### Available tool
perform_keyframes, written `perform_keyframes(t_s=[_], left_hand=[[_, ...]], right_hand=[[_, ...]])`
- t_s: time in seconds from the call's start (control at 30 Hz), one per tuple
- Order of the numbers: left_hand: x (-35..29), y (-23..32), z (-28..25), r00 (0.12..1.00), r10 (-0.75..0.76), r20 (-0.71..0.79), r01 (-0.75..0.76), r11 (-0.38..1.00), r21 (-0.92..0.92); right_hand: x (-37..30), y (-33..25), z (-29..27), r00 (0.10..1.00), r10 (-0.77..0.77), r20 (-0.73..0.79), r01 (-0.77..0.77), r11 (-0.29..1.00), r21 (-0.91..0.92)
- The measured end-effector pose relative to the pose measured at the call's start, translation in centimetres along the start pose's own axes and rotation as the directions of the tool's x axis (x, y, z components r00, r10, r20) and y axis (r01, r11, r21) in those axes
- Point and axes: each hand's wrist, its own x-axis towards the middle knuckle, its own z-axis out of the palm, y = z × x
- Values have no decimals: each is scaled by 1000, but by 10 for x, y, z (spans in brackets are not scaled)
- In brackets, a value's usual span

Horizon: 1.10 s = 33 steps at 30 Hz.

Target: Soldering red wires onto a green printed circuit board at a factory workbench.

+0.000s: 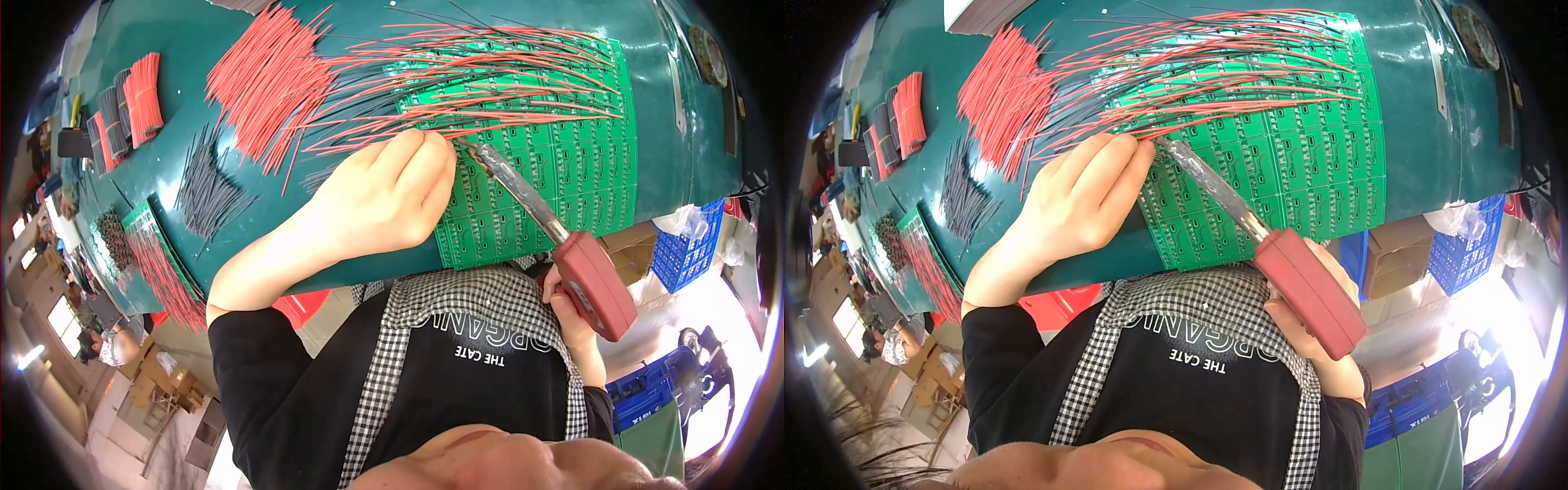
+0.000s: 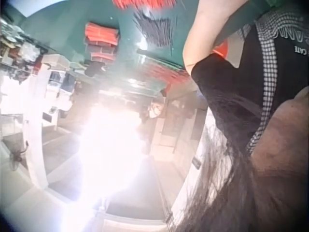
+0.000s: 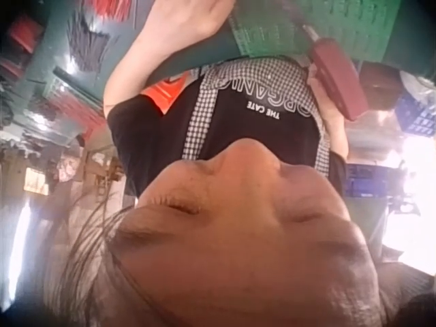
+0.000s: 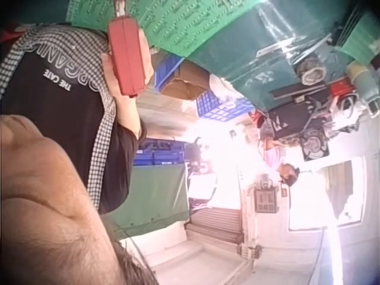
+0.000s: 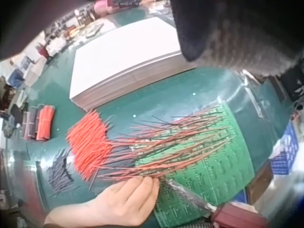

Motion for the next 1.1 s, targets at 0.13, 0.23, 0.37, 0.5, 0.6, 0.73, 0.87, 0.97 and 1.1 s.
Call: perform_keyframes(t_s=[0.13, 0.23, 0.37, 0.5, 0.6, 0.73, 0.87, 0.97, 1.1], left_hand=[[0, -1, 0, 1000, 10, 12, -9, 1000, -6], [-1, -1, -1, 999, 14, 37, -14, 1000, -6], [-1, -2, 0, 999, 30, 26, -30, 1000, 6], [1, -3, 0, 999, 40, 37, -40, 999, 4], [2, -1, 2, 999, 26, 22, -26, 1000, -6], [8, 0, 6, 999, -44, -9, 43, 997, -66], [11, 1, 7, 998, -9, -63, 6, 999, -44], [14, -1, 4, 999, -32, -22, 29, 988, -151], [9, -12, -2, 960, -105, -260, 51, 977, -205]], right_hand=[[3, 2, -1, 999, -2, 37, 1, 999, 35], [3, 4, 4, 997, -69, -18, 70, 997, 41], [-1, 4, 3, 998, -13, -54, 19, 994, 110], [-7, 14, -1, 996, -48, -69, 49, 999, 14], [2, -9, 4, 988, 136, -77, -74, 841, 536], [3, -8, 3, 977, 176, -124, -97, 875, 473], [2, 1, -2, 993, 29, -111, -11, 987, 158], [2, -7, -1, 988, 116, -105, -80, 952, 296], [-3, 0, 0, 983, 71, -170, -53, 993, 107]])
